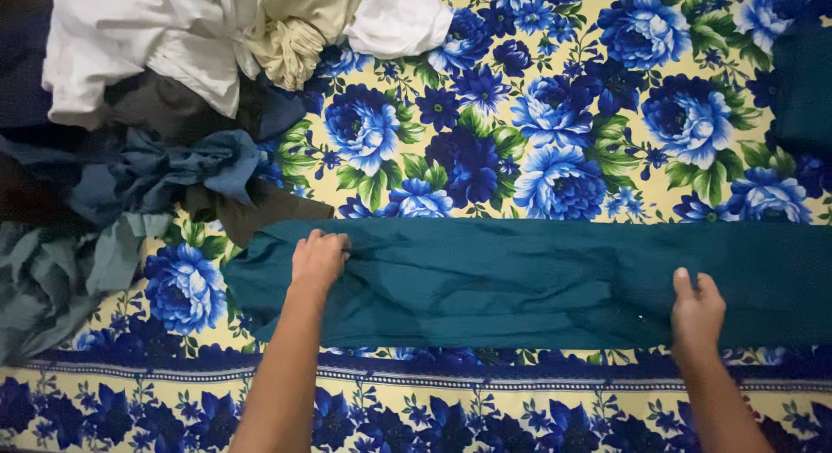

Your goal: The person folds a dark green shirt on a floral-patterned bed. They smooth the fabric, fold the sleeves inward, fold the shirt in half lengthwise, then fold it into a compact rectangle and place it on the bed.

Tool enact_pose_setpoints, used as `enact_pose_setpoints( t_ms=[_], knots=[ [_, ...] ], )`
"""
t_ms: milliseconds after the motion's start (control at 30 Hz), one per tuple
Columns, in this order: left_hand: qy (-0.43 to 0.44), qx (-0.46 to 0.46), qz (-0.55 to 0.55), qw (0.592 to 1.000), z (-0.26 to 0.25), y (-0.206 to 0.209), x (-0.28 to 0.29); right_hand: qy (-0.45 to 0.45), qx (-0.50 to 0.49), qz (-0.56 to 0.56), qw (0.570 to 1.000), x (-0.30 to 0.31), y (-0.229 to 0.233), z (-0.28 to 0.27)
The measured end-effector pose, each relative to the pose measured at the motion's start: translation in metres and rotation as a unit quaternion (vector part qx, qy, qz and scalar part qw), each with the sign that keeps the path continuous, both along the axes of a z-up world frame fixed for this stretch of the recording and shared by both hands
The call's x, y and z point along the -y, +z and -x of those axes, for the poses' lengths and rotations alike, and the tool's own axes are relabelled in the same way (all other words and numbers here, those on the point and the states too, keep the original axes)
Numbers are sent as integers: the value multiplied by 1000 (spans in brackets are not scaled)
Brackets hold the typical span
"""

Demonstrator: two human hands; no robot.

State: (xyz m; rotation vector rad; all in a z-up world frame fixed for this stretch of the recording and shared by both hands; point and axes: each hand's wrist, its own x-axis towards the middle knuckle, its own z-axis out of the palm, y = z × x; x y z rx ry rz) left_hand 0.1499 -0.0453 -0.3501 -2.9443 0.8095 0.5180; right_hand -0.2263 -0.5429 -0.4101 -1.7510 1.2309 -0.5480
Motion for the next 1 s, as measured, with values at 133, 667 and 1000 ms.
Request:
enact_pose_setpoints(
  t_ms=[133,667,1000],
  knots=[
    [105,-70,201,971,-7,3,-20,-50,26,-158,986,-17,33,-2],
    [124,-37,101,986,-49,38,-45,45,15,-148,988,-17,5,-31],
    [126,86,77,985,-43,12,-39,34,-122,126,984,-35,-4,-50]
  ],
)
